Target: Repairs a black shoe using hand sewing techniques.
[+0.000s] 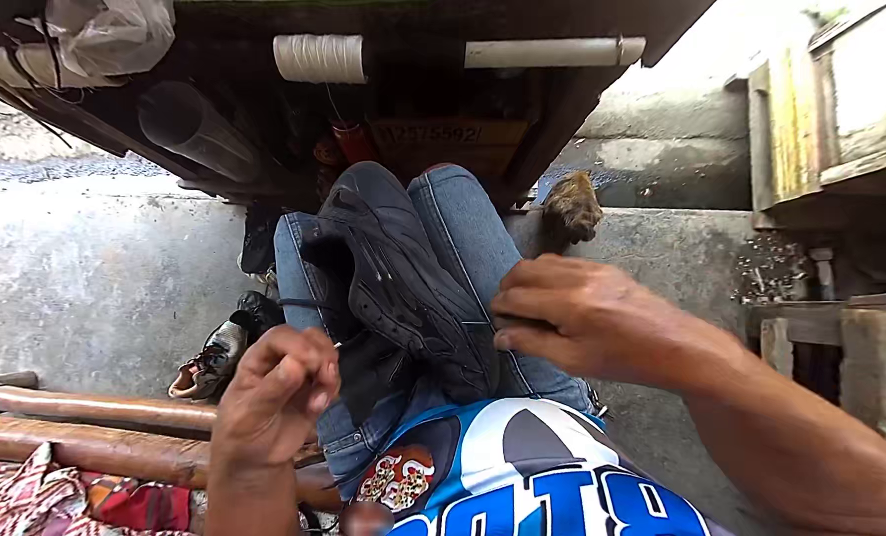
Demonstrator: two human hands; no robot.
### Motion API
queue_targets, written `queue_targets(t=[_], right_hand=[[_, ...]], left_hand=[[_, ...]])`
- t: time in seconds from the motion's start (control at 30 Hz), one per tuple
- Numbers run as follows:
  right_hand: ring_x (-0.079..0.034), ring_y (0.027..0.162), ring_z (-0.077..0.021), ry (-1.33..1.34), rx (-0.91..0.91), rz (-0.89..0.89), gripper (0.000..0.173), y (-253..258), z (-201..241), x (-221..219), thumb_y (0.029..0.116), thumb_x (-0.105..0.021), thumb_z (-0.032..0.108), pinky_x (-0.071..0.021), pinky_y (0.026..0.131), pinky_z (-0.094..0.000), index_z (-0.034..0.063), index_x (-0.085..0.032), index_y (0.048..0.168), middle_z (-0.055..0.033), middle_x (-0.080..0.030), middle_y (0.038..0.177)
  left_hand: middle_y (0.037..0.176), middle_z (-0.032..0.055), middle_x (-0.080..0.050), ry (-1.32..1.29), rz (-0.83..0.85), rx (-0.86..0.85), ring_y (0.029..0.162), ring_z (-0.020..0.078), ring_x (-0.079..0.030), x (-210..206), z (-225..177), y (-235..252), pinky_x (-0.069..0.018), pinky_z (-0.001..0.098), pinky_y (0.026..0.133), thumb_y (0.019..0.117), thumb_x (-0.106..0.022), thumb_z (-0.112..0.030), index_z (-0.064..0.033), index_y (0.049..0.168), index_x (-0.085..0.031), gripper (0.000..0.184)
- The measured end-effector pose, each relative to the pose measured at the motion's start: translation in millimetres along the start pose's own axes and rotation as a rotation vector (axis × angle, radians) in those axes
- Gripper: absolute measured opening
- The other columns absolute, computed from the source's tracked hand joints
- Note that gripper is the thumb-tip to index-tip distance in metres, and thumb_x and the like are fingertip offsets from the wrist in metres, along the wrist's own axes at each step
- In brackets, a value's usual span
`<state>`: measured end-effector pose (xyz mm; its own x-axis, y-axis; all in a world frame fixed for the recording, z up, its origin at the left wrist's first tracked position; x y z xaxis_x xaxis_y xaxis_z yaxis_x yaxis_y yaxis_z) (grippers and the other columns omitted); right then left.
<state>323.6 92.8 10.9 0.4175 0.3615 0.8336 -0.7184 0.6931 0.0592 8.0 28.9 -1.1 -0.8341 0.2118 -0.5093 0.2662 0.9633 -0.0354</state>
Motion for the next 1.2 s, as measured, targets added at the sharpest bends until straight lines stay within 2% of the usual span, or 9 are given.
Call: queue_targets(t=[0.1, 0.17, 0.23, 0.37, 0.47, 0.63, 0.87, 1.07, 1.2], right_hand=[[-0.063, 0.074, -0.01, 0.018, 0.031, 0.062, 0.028, 3, 0, -16, 0.1035, -0.054, 0.037, -0.0529, 0.06, -0.0309, 0.0173, -0.074, 0.104, 0.003, -0.063, 0.085], [-0.061, 0.067, -0.0097, 0.018, 0.044, 0.059, 0.027, 5, 3, -19, 0.1044, -0.052, 0.035, -0.0497, 0.055, -0.0298, 0.0174, -0.073, 0.107, 0.0025, -0.06, 0.082], [-0.058, 0.064, -0.0093, 0.022, 0.061, 0.042, 0.026, 6, 4, -22, 0.104, -0.051, 0.031, -0.0461, 0.051, -0.0288, 0.0173, -0.073, 0.102, 0.0028, -0.058, 0.079], [-0.058, 0.064, -0.0135, 0.082, 0.055, 0.001, 0.027, 0, -2, -28, 0.1038, -0.051, 0.029, -0.046, 0.052, -0.0326, 0.0143, -0.074, 0.103, -0.0006, -0.058, 0.078], [-0.06, 0.064, -0.0193, 0.112, 0.045, -0.051, 0.028, -4, -5, -32, 0.1033, -0.05, 0.028, -0.0471, 0.052, -0.0381, 0.0124, -0.073, 0.105, -0.0052, -0.06, 0.079], [-0.059, 0.061, -0.0183, 0.113, 0.06, -0.143, 0.03, -6, -5, -41, 0.1028, -0.049, 0.03, -0.0444, 0.048, -0.0361, 0.0119, -0.073, 0.101, -0.0054, -0.06, 0.076], [-0.062, 0.061, -0.0197, 0.051, 0.047, -0.183, 0.032, -8, -1, -46, 0.1016, -0.048, 0.031, -0.046, 0.047, -0.0373, 0.0111, -0.073, 0.099, -0.0071, -0.063, 0.079], [-0.061, 0.061, -0.0177, 0.039, -0.008, -0.233, 0.032, -13, -1, -49, 0.1016, -0.049, 0.031, -0.0467, 0.047, -0.0352, 0.0107, -0.074, 0.101, -0.0071, -0.064, 0.08], [-0.063, 0.062, -0.0199, -0.009, -0.028, -0.145, 0.034, -14, 1, -42, 0.1016, -0.045, 0.033, -0.0473, 0.047, -0.0387, 0.0137, -0.073, 0.105, -0.0066, -0.066, 0.084]], left_hand=[[0.086, -0.0024, -0.069, 0.582, -0.192, 0.079, 0.069, 0.0036, -0.061, 4, 23, 16, -0.0523, 0.0204, 0.063, 0.1007, -0.061, -0.015, -0.0105, 0.101, -0.073, 0.013], [0.095, -0.0021, -0.073, 0.989, -0.13, 0.106, 0.09, 0.0044, -0.068, -6, 32, 26, -0.0585, 0.027, 0.083, 0.0953, -0.058, -0.01, -0.0101, 0.097, -0.075, 0.017], [0.096, -0.0049, -0.073, 1.126, -0.068, 0.158, 0.098, 0.0012, -0.067, -18, 39, 35, -0.0555, 0.0276, 0.09, 0.092, -0.06, -0.011, -0.0138, 0.094, -0.076, 0.016], [0.102, -0.0062, -0.073, 1.031, -0.001, 0.242, 0.103, -0.0018, -0.065, -25, 52, 47, -0.0545, 0.0252, 0.096, 0.087, -0.069, -0.014, -0.0116, 0.108, -0.071, 0.021], [0.104, -0.0033, -0.073, 1.01, 0.039, 0.233, 0.104, -0.0012, -0.065, -32, 50, 46, -0.0532, 0.0252, 0.097, 0.085, -0.071, -0.013, -0.0085, 0.109, -0.072, 0.024], [0.11, 0.0052, -0.073, 0.997, 0.072, 0.271, 0.11, 0.0089, -0.065, -32, 49, 48, -0.052, 0.0343, 0.099, 0.0864, -0.071, -0.014, -0.0042, 0.113, -0.071, 0.028], [0.111, 0.0081, -0.071, 0.934, 0.105, 0.305, 0.11, 0.0114, -0.064, -28, 50, 52, -0.0516, 0.0344, 0.098, 0.0846, -0.072, -0.009, -0.0016, 0.116, -0.069, 0.033], [0.104, 0.0097, -0.072, 1.016, 0.076, 0.292, 0.105, 0.0176, -0.067, -30, 51, 50, -0.0525, 0.0431, 0.091, 0.0813, -0.07, -0.01, -0.0024, 0.108, -0.071, 0.028], [0.102, 0.0125, -0.072, 1.074, 0.136, 0.248, 0.105, 0.0224, -0.067, -42, 45, 48, -0.052, 0.0465, 0.091, 0.0834, -0.067, -0.01, -0.001, 0.105, -0.071, 0.024]])
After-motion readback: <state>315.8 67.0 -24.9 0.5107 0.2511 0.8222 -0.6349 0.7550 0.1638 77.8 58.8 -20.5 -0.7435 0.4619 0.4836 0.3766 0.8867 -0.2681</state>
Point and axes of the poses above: each hand's wrist, its own y-axis towards the middle knuckle, its own x-axis out of the back of the hand, z = x × y, the point moved 3 cm from there along y, towards the middle knuckle
